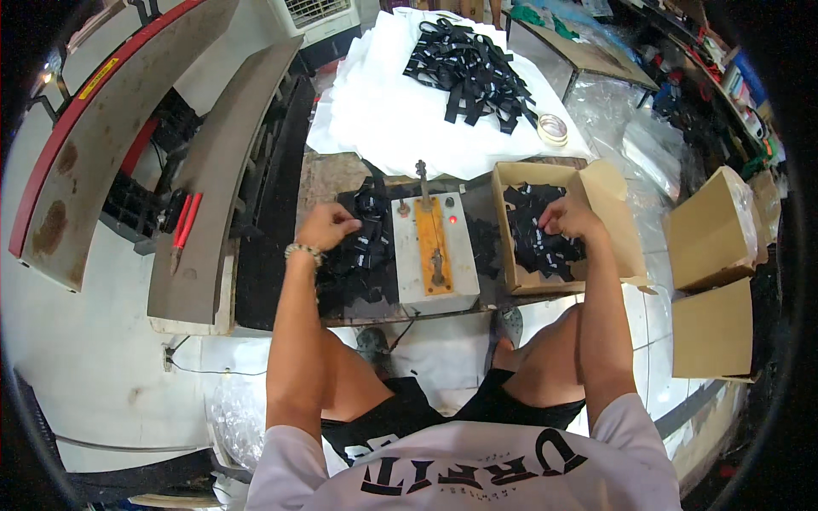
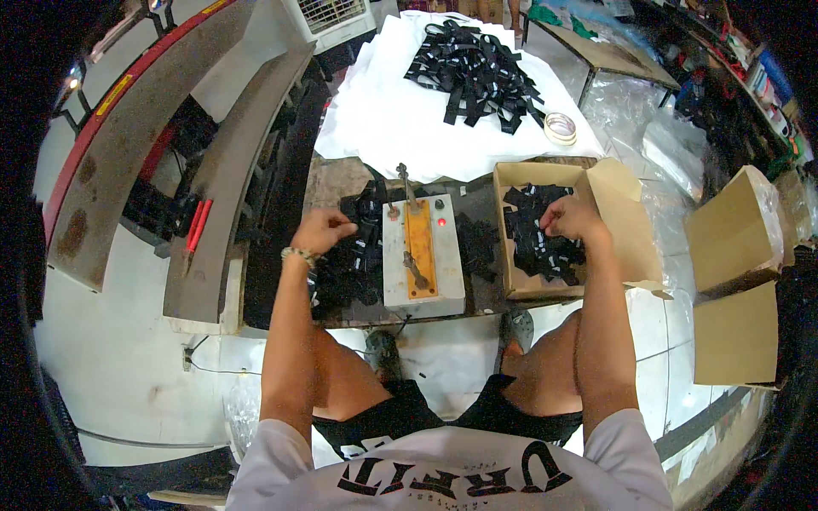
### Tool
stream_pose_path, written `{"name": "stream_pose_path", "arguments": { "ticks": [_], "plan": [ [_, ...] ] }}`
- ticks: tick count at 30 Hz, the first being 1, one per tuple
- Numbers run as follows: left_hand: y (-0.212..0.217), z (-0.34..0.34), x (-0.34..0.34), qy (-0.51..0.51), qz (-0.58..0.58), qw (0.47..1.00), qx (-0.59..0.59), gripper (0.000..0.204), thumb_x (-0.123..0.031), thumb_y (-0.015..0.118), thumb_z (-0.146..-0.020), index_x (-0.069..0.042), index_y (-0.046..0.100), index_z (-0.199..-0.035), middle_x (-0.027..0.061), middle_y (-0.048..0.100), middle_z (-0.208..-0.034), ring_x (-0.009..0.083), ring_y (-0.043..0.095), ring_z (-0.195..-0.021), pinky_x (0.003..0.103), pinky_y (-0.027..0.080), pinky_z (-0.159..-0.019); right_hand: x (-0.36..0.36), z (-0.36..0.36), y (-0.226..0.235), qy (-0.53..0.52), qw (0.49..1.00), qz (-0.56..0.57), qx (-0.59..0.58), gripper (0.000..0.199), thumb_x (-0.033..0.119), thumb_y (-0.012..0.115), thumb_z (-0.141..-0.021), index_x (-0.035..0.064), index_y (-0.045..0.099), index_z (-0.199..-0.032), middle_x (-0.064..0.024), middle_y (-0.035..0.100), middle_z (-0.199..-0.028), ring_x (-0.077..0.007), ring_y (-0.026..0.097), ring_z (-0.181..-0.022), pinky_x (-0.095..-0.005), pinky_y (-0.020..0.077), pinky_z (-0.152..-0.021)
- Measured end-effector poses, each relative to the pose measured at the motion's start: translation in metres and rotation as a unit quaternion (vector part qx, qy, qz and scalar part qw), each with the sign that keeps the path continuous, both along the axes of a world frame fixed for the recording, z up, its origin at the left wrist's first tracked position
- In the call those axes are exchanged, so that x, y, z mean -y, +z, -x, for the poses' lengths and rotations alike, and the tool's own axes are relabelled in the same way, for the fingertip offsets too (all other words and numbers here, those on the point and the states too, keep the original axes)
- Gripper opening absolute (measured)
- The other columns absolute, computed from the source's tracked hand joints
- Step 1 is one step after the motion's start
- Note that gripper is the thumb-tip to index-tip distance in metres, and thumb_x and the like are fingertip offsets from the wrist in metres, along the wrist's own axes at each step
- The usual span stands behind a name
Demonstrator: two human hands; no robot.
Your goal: The person assembles black straps by sliding small plastic labels onto them and using a heating tool to secure components.
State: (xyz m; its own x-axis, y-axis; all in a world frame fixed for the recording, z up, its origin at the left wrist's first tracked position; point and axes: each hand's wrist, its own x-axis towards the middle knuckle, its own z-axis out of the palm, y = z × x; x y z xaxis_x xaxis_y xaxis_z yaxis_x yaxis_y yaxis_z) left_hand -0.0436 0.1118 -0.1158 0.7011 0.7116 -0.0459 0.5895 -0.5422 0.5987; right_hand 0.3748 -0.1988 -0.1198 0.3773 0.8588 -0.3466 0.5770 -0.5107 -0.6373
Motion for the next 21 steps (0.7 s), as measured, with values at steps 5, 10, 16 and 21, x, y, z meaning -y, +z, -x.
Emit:
{"name": "stream_pose_path", "arguments": {
  "ticks": [5, 10, 16, 21],
  "plan": [
    [-0.017, -0.026, 0.015, 0.036, -0.049, 0.993, -0.099, 0.044, -0.023, 0.088, -0.069, -0.007, 0.071, -0.105, 0.0141, 0.073, -0.100, 0.0280, 0.069, -0.092, 0.041, 0.055, -0.081, -0.004, 0.008, 0.004, -0.027, 0.997, -0.047, 0.059, 0.022, 0.009, 0.081, -0.073, 0.0041, 0.076, -0.094, -0.0109, 0.075, -0.090, -0.0210, 0.069, -0.083, -0.0344, 0.0537, -0.075],
    [0.007, -0.023, 0.015, 0.037, 0.019, 0.998, 0.049, 0.034, -0.007, 0.085, -0.074, 0.000, 0.069, -0.103, 0.0117, 0.071, -0.088, 0.0192, 0.069, -0.078, 0.033, 0.055, -0.069, -0.001, 0.021, 0.015, -0.030, 0.982, -0.139, 0.125, 0.026, 0.017, 0.081, -0.076, 0.0031, 0.075, -0.098, -0.0114, 0.075, -0.090, -0.0212, 0.069, -0.080, -0.0332, 0.0532, -0.076],
    [0.048, -0.011, 0.019, -0.011, 0.169, 0.940, 0.297, 0.037, 0.004, 0.067, -0.085, -0.002, 0.062, -0.122, 0.0129, 0.072, -0.091, 0.0156, 0.069, -0.081, 0.030, 0.053, -0.074, -0.021, 0.048, 0.038, -0.063, 0.953, -0.287, 0.079, 0.023, 0.019, 0.077, -0.083, -0.0003, 0.073, -0.095, -0.0131, 0.073, -0.086, -0.0172, 0.067, -0.077, -0.0321, 0.0527, -0.074],
    [0.079, -0.004, 0.035, -0.008, 0.004, 0.996, 0.093, 0.043, 0.010, 0.062, -0.086, -0.003, 0.057, -0.126, 0.0197, 0.071, -0.090, 0.0195, 0.073, -0.082, 0.033, 0.054, -0.070, -0.043, 0.082, 0.055, -0.067, 0.946, -0.306, 0.078, 0.021, 0.018, 0.077, -0.084, -0.0011, 0.073, -0.091, -0.0123, 0.073, -0.082, -0.0182, 0.067, -0.076, -0.0326, 0.0524, -0.073]
  ]
}}
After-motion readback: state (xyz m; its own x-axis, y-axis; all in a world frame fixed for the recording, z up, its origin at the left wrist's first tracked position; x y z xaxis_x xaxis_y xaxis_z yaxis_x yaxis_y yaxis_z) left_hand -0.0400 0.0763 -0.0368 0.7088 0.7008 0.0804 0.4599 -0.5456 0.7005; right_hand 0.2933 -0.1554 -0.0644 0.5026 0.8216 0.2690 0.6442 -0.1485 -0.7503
